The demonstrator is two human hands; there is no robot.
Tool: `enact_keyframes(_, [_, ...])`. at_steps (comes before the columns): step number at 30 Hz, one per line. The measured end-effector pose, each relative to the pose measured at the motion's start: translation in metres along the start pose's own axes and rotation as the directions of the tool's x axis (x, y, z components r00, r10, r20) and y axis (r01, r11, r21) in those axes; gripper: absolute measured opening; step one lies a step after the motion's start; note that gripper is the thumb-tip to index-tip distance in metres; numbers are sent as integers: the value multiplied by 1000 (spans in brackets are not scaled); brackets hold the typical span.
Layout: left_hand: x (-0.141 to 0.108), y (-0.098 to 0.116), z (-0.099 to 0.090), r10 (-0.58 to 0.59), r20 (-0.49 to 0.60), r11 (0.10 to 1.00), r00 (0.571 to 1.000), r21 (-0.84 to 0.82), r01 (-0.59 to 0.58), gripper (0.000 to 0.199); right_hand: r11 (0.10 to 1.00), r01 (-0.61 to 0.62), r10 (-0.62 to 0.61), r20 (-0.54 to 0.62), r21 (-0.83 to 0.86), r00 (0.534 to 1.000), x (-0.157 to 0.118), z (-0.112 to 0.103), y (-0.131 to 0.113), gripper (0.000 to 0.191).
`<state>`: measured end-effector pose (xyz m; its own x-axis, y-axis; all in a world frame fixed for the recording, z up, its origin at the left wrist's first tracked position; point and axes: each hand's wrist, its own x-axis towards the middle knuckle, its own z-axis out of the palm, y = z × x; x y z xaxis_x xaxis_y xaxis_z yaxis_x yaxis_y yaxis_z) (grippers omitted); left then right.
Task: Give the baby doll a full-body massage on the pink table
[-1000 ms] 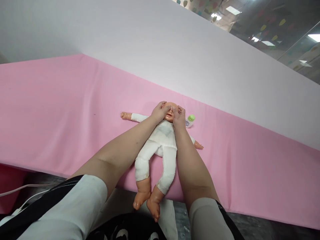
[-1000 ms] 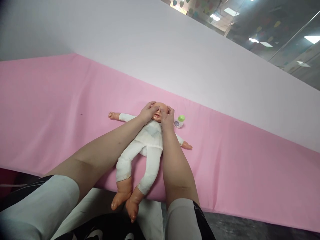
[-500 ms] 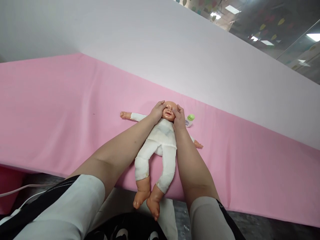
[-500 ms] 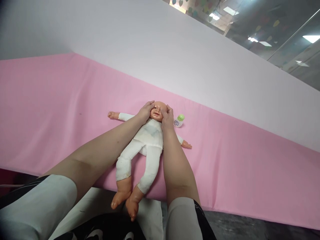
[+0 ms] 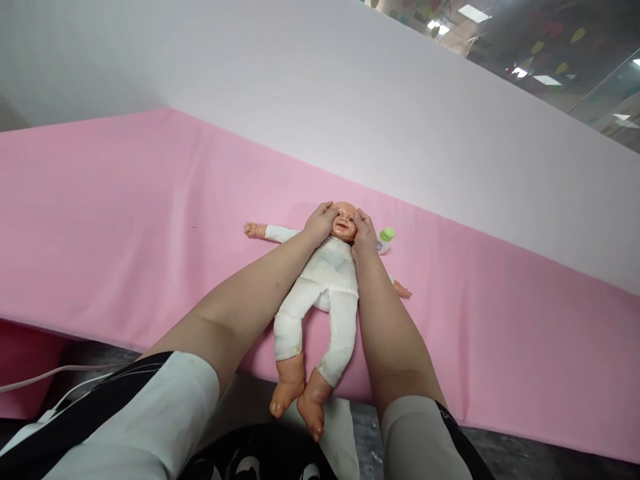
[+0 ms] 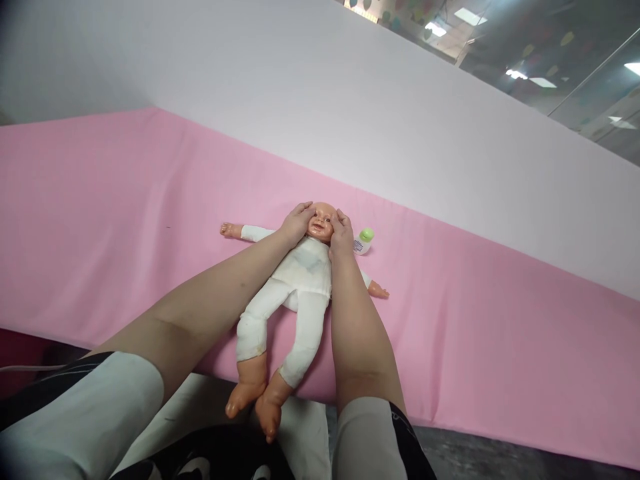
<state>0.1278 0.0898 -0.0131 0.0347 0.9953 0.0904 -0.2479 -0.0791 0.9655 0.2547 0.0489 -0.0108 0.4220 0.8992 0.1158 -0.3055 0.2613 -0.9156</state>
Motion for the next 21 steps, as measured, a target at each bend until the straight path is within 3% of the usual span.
enact_keyframes(4, [-2, 5, 0, -96, 72, 981, 993, -164, 107, 58, 997, -54, 53, 16, 56, 998, -3, -5, -6, 53])
enact_keyframes(8, [-8, 12, -3, -99, 83, 956, 992, -268, 118, 60, 999, -31, 28, 77, 44, 997, -3, -5, -6, 63])
enact_keyframes(15, [-17, 18, -2, -79, 67, 986, 995, -141, 87, 82, 972, 114, -96, 95, -208, 991, 3, -3, 0, 68])
enact_keyframes(21, [-13, 14, 0, -68, 41, 997, 997, -42, 70, 65, 957, 140, -129, 56, -253, 990, 10, -6, 8, 62])
